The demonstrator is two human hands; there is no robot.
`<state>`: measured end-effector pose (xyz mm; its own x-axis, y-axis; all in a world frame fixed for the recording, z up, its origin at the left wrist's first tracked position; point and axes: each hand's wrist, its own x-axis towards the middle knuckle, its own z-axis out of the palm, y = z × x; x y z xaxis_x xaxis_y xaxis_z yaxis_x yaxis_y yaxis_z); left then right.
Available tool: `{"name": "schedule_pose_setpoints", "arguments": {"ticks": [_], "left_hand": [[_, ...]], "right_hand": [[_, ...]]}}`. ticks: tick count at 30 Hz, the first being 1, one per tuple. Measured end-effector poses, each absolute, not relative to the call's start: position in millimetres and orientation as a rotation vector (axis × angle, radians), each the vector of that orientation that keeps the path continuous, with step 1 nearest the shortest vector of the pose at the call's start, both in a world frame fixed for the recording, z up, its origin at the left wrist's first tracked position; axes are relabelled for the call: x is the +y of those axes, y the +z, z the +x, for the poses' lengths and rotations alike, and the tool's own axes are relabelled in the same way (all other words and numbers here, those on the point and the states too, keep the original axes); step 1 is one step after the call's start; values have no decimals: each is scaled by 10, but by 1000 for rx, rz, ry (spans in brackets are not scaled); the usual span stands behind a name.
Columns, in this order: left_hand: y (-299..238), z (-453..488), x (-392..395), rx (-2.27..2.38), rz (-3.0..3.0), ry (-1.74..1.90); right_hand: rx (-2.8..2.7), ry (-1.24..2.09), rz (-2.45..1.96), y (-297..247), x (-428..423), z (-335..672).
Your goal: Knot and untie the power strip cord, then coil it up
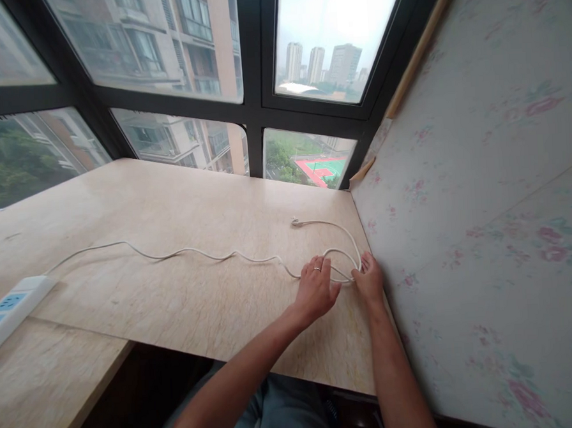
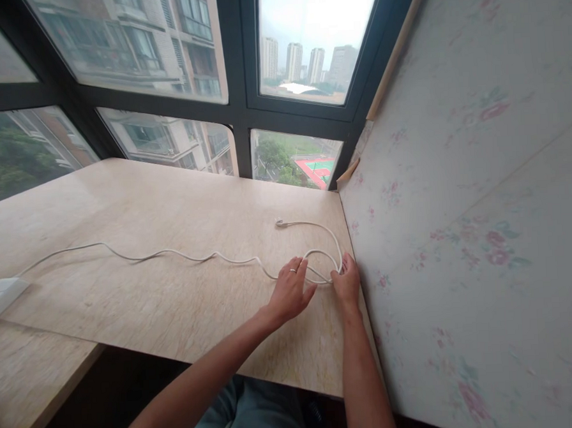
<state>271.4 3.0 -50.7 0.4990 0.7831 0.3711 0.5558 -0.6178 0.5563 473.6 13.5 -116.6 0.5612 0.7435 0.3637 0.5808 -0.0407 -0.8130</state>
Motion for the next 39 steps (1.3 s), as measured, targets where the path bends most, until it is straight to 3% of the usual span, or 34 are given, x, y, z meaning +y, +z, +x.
{"name": "schedule_pose_setpoints", "arguments": {"ticks": [4,11,24,33,39], "left_hand": [[-673,2799,104,1073,2426,790],[-635,2358,98,725,2475,863],[-574,1628,-110,550,2478,855],[-577,732,-492,1101,2424,1086],[-545,-170,-487,1628,2358,1277]], "right_hand": [[-1055,313,-1673,-1150,166,4755],[-978,254,-1746,-1097,192,4725],[-1572,99,-1854,-998,127,4491],[-1702,215,-1663,-989,95,4392],[-1725,106,-1685,-954,83,4371]]}}
